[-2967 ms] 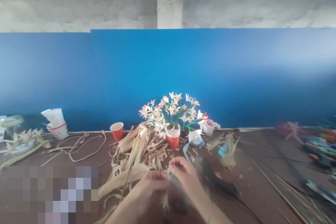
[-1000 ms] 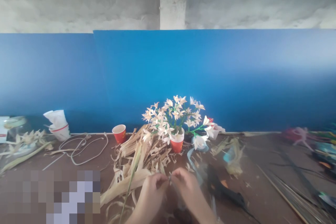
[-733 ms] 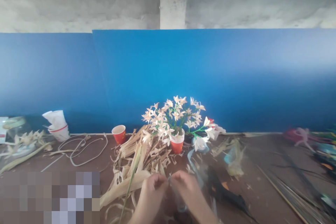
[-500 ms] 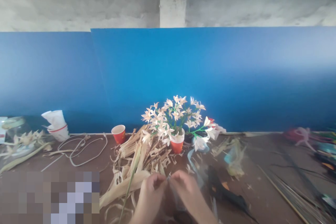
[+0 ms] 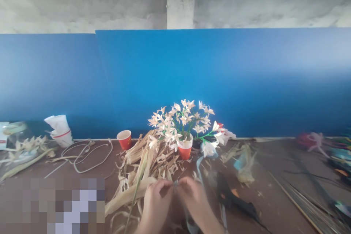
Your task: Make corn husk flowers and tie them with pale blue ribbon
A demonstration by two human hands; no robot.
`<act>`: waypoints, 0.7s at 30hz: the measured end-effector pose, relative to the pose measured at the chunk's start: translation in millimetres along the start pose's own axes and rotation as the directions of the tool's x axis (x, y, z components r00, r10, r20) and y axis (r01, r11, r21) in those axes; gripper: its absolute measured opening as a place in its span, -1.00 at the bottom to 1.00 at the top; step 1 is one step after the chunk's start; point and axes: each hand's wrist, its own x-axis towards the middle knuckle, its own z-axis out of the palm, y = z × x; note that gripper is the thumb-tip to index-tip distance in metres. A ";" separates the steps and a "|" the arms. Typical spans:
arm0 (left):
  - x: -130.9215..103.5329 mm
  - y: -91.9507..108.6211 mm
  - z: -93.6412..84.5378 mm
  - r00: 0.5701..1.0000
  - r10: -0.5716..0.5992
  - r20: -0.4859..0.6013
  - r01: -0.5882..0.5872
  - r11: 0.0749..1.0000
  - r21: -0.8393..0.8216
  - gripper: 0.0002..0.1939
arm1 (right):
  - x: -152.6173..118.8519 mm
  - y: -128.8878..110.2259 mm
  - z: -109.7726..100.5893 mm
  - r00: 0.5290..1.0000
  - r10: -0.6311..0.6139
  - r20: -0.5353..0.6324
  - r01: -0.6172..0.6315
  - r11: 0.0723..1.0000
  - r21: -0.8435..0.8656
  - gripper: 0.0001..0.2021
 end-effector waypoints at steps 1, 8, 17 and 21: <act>0.1 0.6 -0.9 1.000 -0.006 -0.011 0.006 1.000 0.016 -0.83 | 0.5 1.1 -0.3 1.000 -0.008 -0.007 0.008 1.000 -0.021 -0.80; -0.4 8.9 -1.9 0.998 0.071 0.001 -0.070 0.995 0.064 -0.79 | -2.0 -6.0 -5.2 0.996 -0.080 -0.036 0.079 0.996 -0.031 -0.76; 0.8 6.3 1.6 0.988 0.011 0.155 0.003 0.996 -0.090 -0.78 | -0.1 -9.3 -12.6 1.000 0.005 0.001 -0.005 0.999 -0.049 -0.80; 3.8 2.6 0.8 0.985 -0.020 0.172 0.036 0.995 -0.091 -0.79 | -0.7 -8.8 -13.5 1.000 -0.020 0.006 0.020 0.996 -0.085 -0.82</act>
